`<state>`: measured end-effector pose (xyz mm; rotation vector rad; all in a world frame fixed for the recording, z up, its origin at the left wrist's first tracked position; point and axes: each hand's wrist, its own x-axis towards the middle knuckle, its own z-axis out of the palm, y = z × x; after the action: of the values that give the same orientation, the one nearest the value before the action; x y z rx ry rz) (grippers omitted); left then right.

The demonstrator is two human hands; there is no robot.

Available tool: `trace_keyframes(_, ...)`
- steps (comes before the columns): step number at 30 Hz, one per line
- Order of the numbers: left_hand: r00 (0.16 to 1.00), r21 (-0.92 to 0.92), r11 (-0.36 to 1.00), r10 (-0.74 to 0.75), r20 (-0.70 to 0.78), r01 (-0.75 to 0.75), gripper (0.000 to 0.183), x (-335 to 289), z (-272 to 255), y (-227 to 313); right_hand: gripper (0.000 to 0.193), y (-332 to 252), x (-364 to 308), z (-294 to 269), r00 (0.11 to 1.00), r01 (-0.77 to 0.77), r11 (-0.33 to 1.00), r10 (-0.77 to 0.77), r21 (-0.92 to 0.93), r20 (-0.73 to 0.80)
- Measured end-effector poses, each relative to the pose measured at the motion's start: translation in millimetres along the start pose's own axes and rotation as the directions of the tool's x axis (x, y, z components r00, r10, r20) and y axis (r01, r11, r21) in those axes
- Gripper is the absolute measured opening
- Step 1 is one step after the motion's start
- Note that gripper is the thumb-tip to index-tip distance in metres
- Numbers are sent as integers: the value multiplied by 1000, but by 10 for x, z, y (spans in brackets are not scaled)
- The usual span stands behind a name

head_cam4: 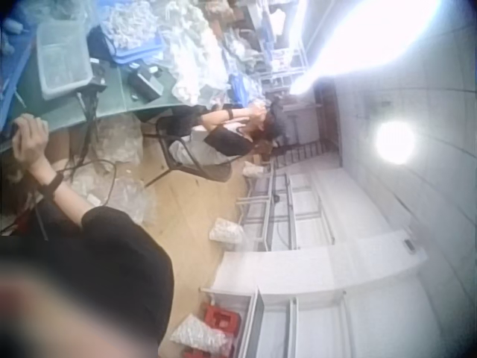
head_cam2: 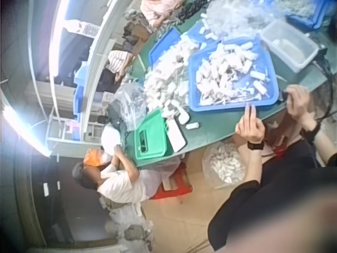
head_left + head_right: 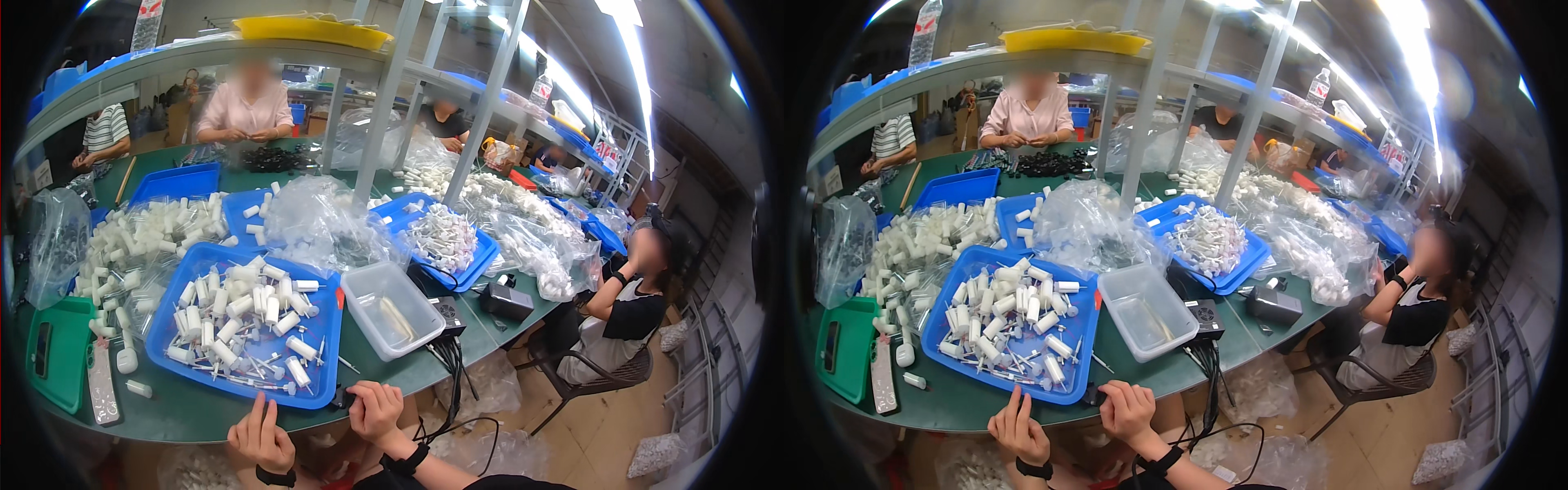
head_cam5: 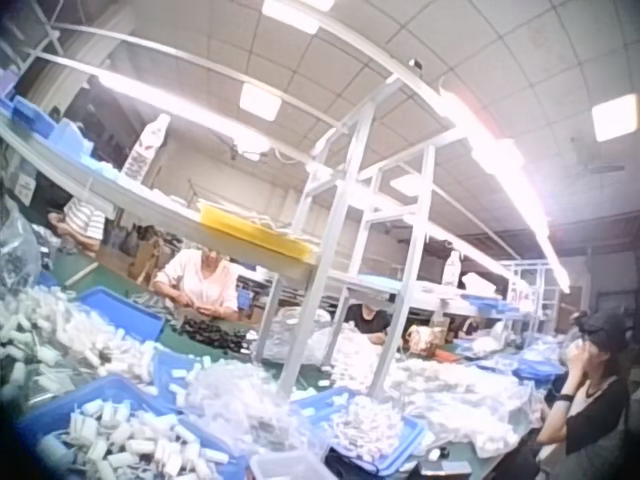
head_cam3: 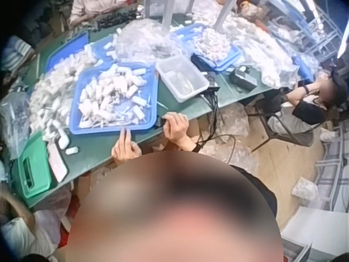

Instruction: Manually assemble small white plastic components and pack them into containers.

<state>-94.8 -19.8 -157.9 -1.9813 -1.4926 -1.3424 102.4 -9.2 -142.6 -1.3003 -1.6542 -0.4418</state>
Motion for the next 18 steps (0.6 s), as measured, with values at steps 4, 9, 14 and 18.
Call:
trace_keyframes(4, 1000, -15, 1000, -17, 13, 17, 38, 13, -16, 20, 18, 1, 6, -4, 1000, 3, 1000, -3, 8, -1)
trace_keyframes(9, 999, 8, 1000, -16, -41, 16, 38, 57, 0, 48, 17, 0, 13, -5, 1000, 1, 1000, -1, 17, 1)
trace_keyframes(14, 999, -40, 998, -42, -13, 41, 37, 99, -73, 86, 17, 2, 5, -2, 1000, 13, 1000, -13, 7, -18)
trace_keyframes(18, 992, -96, 989, -110, 55, 115, 36, 207, -210, 191, 17, -21, 4, -3, 999, 12, 1000, -11, 21, -31)
